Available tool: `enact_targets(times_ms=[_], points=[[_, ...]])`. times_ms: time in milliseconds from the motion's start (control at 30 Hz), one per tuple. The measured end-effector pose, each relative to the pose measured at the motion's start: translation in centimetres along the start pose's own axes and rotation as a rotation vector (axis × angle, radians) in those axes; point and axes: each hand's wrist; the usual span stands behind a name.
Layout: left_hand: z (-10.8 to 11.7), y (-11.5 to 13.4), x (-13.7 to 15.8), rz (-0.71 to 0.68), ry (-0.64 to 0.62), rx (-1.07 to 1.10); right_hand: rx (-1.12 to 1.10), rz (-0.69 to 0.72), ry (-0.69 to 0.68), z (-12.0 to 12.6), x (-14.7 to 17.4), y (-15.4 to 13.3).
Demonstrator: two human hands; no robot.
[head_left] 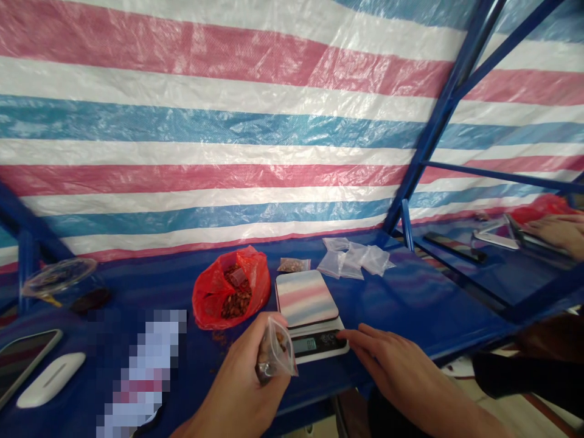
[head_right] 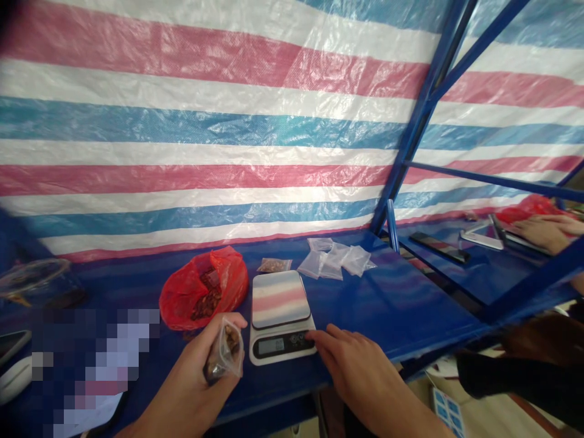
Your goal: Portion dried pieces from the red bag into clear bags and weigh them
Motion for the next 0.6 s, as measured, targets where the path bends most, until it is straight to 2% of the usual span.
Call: enact_targets(times_ms=[100, 233, 367, 467, 600], points=[[-0.4, 0.1, -0.1, -0.005, -0.005, -0.024, -0.001, -0.004, -0.01, 0.5, -0.4, -0.6], [-0.6, -0.3, -0.2, -0.001, 0.009, -0.051, 0.105, 0.001, 0.024, 0.3, -0.1, -1.0], [-0.6, -1.1, -0.5, -0.002, 0.104, -0.022, 0.122, -0.016, 0.08, 0.8, 0.5, -0.7], [-0.5, -1.8, -0.9, -0.007, 0.196, 0.017, 0.004, -0.037, 0.09, 2.6, -0.6, -1.1], [-0.6, -2.5, -1.4, -0.024, 0.185, 0.048, -0.261, -0.003, 0.036, 4.6, -3.9, -3.0]])
Point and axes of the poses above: each hand's wrist, its own x-axis away from the middle knuckle, its own z-axis out of the back of the hand, y = z × x, and after that the axes turned 15 degrees about x, right-handed
